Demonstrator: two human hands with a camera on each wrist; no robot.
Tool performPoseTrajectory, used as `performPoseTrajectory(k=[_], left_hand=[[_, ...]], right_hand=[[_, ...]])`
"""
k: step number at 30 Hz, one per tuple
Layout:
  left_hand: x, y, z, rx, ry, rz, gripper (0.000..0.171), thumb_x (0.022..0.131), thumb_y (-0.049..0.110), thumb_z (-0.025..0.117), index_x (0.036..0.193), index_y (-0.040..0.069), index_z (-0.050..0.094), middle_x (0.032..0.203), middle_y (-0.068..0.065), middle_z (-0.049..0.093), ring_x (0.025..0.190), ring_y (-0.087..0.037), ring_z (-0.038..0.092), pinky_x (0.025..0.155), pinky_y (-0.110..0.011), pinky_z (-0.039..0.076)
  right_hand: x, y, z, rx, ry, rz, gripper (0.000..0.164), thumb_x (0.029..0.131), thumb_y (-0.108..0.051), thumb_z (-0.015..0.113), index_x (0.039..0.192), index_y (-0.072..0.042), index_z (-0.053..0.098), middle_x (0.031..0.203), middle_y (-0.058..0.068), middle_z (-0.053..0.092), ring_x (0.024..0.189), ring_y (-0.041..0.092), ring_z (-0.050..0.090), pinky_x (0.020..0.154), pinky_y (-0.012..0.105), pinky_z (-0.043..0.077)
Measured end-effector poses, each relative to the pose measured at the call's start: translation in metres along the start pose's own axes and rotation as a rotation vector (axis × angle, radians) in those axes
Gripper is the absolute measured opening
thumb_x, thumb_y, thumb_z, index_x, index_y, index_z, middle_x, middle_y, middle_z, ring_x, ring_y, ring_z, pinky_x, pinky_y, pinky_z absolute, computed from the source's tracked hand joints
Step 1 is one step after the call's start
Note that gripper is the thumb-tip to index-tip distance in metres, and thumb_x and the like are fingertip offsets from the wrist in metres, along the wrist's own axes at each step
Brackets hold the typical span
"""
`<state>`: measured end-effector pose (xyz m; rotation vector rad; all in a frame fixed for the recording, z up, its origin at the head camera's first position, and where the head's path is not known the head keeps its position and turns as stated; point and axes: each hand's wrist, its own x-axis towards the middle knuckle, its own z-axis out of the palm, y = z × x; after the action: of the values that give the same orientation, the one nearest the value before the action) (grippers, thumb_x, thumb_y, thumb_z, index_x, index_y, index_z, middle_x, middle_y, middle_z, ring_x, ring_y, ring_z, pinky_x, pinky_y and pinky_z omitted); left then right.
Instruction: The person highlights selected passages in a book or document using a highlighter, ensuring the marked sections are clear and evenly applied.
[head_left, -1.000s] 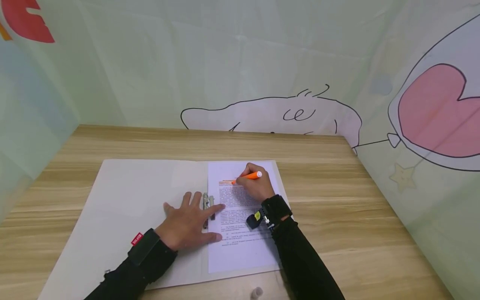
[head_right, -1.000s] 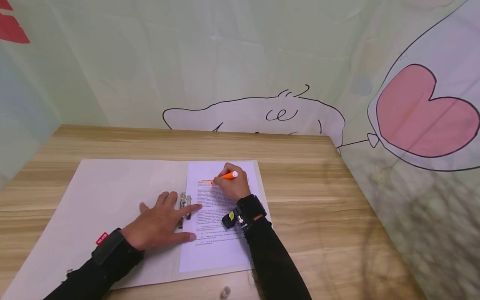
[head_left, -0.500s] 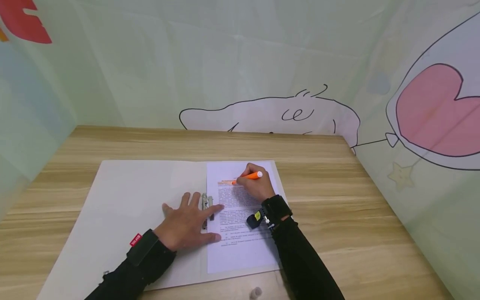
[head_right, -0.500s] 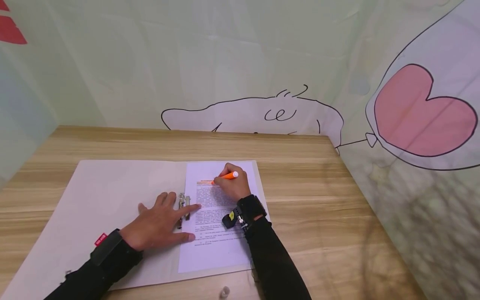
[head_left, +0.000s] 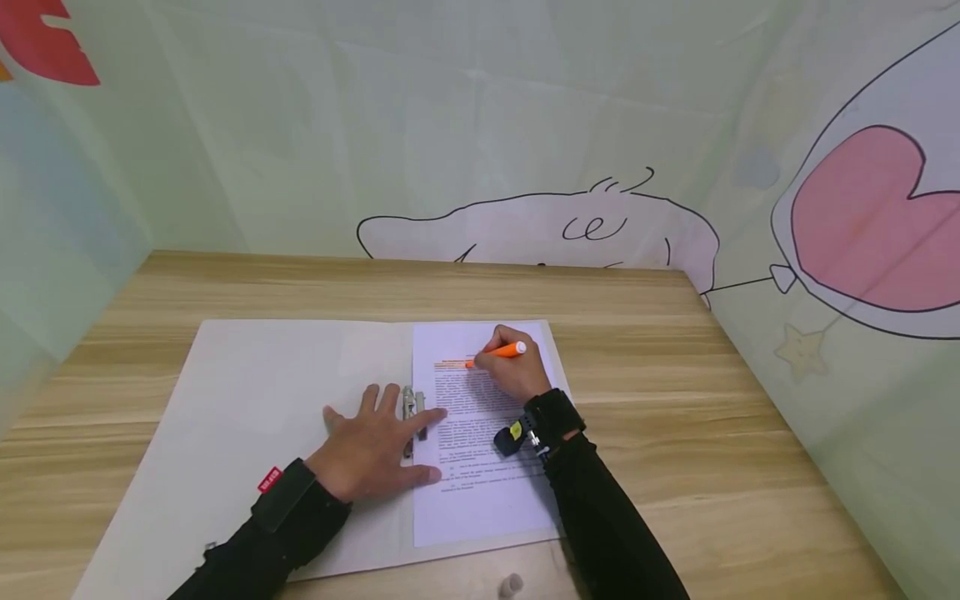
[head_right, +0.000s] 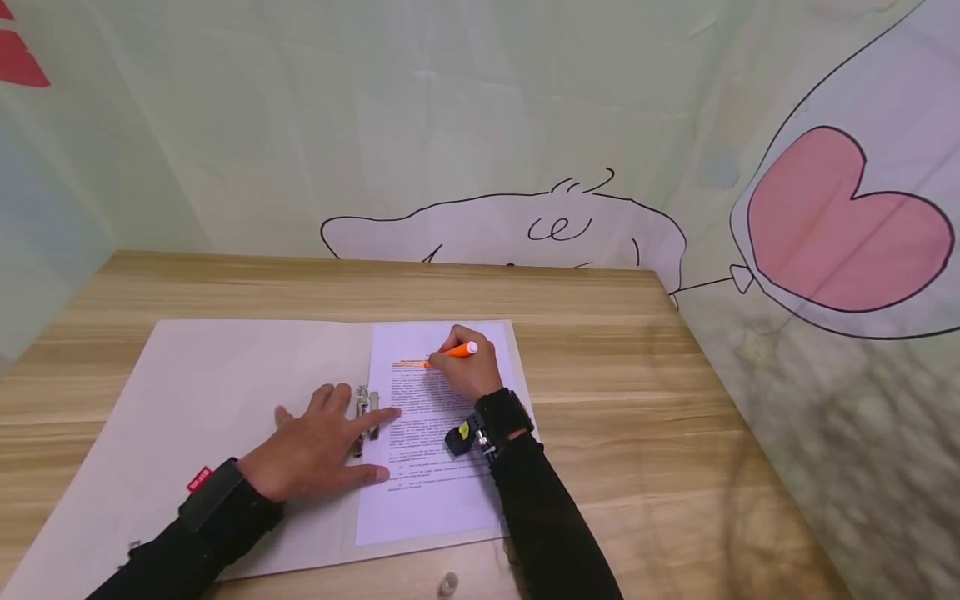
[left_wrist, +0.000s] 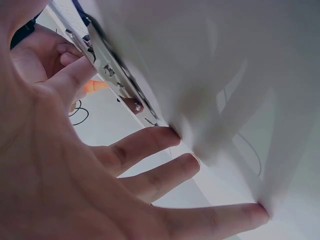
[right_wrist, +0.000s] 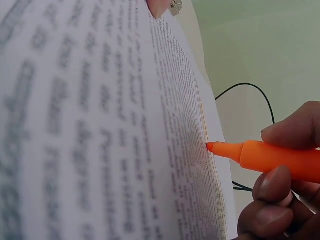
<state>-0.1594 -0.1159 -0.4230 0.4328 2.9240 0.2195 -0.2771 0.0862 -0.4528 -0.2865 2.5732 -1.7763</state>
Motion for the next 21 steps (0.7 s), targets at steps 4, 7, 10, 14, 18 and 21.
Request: performPoseTrajectory(k=[4,7,10,14,18,21], left_hand=[[0.0002,-0.0002,0.0004,0.000,0.004,0.001,0.078,0.072,0.065,0.076,0.141,0.036,0.055,0.136,-0.024,0.047,0.123,-0.046,0.043,0.080,-0.090,0.032],[0.0001,-0.0002,0.0007,0.006,0.005,0.003,0.078,0.072,0.066,0.076,0.141,0.036,0.055,0.136,-0.024,0.047,0.123,-0.046,0.043,0.080,-0.090,0.033],[0.0000,0.0000,0.0013,0.009,0.009,0.003,0.078,0.072,0.066,0.076,0.140,0.036,0.055,0.134,-0.023,0.048,0.122,-0.045,0.043,0.080,-0.090,0.033],[0.0001,0.0004,0.0016,0.009,0.016,0.006,0.077,0.072,0.066,0.075,0.140,0.037,0.055,0.131,-0.022,0.049,0.120,-0.044,0.044,0.079,-0.089,0.034],[-0.0001,-0.0002,0.0014,0.009,0.018,0.008,0.077,0.072,0.066,0.075,0.140,0.037,0.055,0.131,-0.021,0.049,0.121,-0.044,0.044,0.079,-0.089,0.034],[-0.0004,-0.0007,0.0014,0.009,0.017,0.006,0.077,0.072,0.067,0.075,0.140,0.037,0.055,0.131,-0.022,0.049,0.121,-0.044,0.044,0.079,-0.090,0.033]], right_hand=[[0.0000,-0.0002,-0.0008,-0.006,0.004,0.007,0.022,0.079,0.001,0.071,0.066,-0.008,0.056,0.060,-0.002,0.050,0.054,0.014,0.047,0.048,0.023,0.032],[-0.0003,-0.0005,-0.0019,-0.011,0.010,0.011,0.022,0.079,0.000,0.071,0.066,-0.008,0.056,0.059,-0.002,0.049,0.054,0.013,0.046,0.048,0.023,0.031],[-0.0004,-0.0005,-0.0028,-0.027,0.011,0.002,0.021,0.078,0.000,0.072,0.066,-0.008,0.056,0.058,-0.003,0.049,0.053,0.013,0.045,0.048,0.023,0.031],[-0.0007,-0.0009,-0.0041,-0.048,0.009,-0.012,0.021,0.077,0.000,0.072,0.065,-0.008,0.057,0.057,-0.003,0.049,0.052,0.012,0.044,0.047,0.023,0.030],[-0.0012,-0.0016,-0.0048,-0.038,0.004,-0.003,0.021,0.079,-0.001,0.072,0.066,-0.008,0.057,0.059,-0.002,0.050,0.053,0.013,0.044,0.048,0.024,0.030],[-0.0013,-0.0019,-0.0050,-0.029,0.000,0.006,0.021,0.080,-0.001,0.071,0.066,-0.008,0.057,0.060,-0.001,0.051,0.054,0.014,0.044,0.048,0.025,0.030]])
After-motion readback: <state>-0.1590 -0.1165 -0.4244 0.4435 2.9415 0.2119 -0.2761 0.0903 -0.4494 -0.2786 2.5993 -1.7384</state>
